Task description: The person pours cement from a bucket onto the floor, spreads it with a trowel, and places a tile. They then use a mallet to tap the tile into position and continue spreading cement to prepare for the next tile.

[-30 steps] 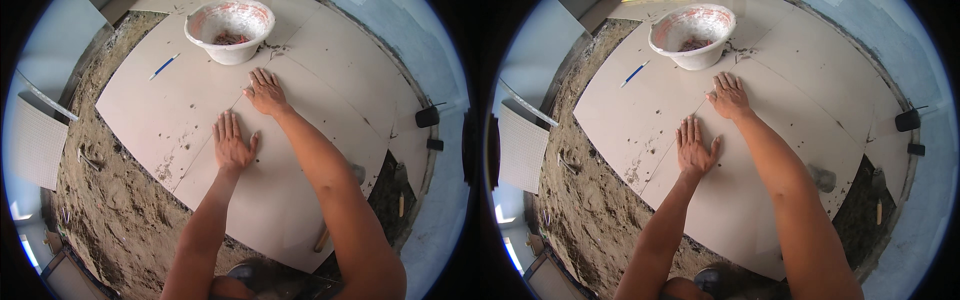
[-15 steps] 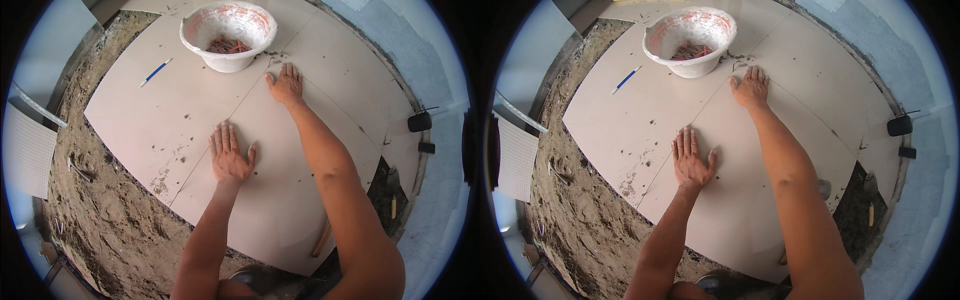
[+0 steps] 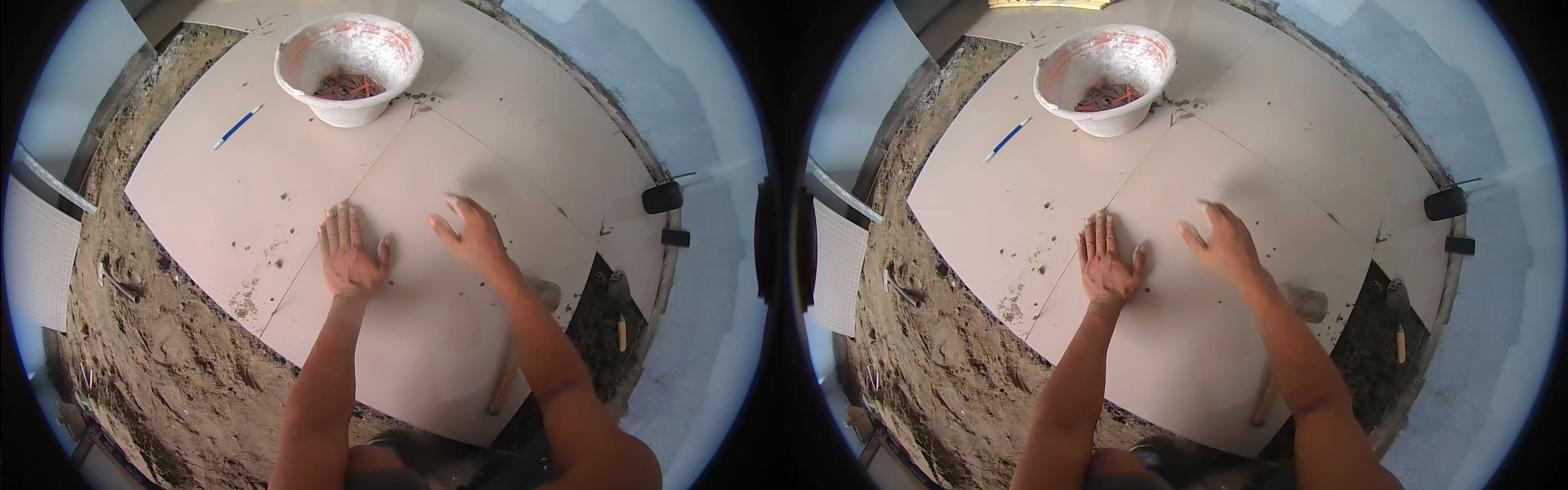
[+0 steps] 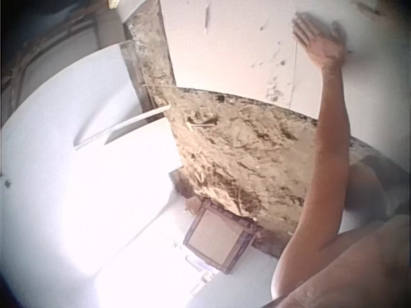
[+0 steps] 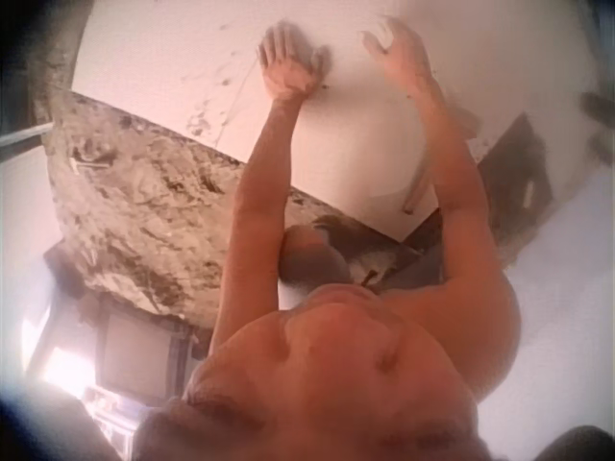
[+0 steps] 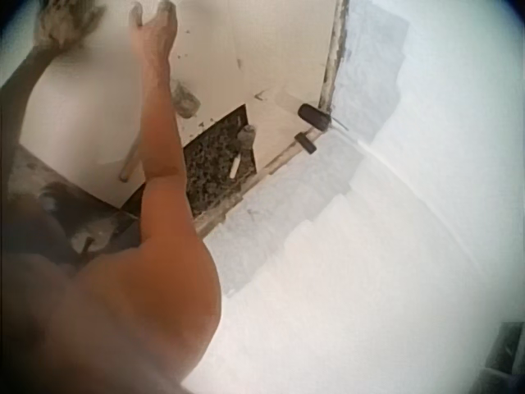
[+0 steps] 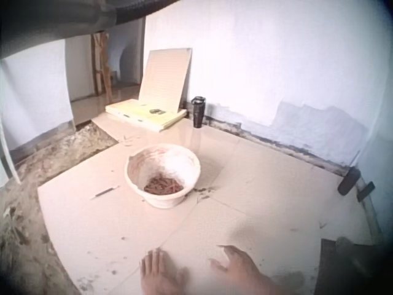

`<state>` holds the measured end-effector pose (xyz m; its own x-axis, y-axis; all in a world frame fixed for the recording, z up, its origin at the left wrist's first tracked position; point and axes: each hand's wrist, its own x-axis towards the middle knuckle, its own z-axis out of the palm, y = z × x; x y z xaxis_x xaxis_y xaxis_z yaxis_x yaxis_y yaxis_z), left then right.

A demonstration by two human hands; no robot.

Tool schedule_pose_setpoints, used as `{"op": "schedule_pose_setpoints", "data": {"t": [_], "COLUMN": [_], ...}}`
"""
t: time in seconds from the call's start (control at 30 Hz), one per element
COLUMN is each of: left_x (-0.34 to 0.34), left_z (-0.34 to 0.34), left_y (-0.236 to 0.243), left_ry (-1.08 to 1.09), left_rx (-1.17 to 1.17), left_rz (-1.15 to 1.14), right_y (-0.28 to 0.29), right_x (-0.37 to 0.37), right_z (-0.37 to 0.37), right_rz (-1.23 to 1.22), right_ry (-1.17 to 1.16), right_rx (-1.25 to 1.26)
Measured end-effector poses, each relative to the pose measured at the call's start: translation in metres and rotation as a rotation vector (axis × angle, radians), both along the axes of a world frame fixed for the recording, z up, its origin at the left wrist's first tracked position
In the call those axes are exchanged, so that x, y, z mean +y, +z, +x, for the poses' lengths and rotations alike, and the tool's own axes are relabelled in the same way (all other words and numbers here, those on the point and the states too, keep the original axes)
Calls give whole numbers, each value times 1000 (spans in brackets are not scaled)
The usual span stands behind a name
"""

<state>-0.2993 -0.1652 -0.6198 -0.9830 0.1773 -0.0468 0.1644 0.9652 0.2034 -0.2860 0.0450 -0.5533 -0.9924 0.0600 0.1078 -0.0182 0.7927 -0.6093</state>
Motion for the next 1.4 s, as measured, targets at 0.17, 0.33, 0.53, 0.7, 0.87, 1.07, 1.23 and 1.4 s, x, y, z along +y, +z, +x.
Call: {"op": "schedule_pose_setpoints", "data": {"t": [0.17, 0.33, 0.53, 0.7, 0.87, 1.07, 1.23, 1.4], "left_x": [-3, 3, 2, -5, -5, 8, -9, -1], "left_z": [1, 2, 2, 2, 3, 3, 3, 2], "left_y": [2, 1, 1, -3, -3, 0, -6, -7], "left_ry": [17, 9, 15, 18, 12, -9, 15, -8], "left_rx": [2, 33, 51, 73, 78, 53, 71, 74], "left_rz": [-36, 9, 48, 45, 46, 58, 38, 52], "right_y": [6, 3, -20, 18, 48, -10, 43, 14], "right_x": [21, 15, 27, 12, 6, 31, 11, 13], "right_z": [199, 282, 291, 207, 97, 6, -14, 14], "right_rz": [258, 124, 11, -190, -366, -60, -102, -104], "right_ry": [-560, -640, -733, -639, -279, -279, -268, -224], "right_rx": [-276, -551, -358, -282, 159, -185, -237, -85]}}
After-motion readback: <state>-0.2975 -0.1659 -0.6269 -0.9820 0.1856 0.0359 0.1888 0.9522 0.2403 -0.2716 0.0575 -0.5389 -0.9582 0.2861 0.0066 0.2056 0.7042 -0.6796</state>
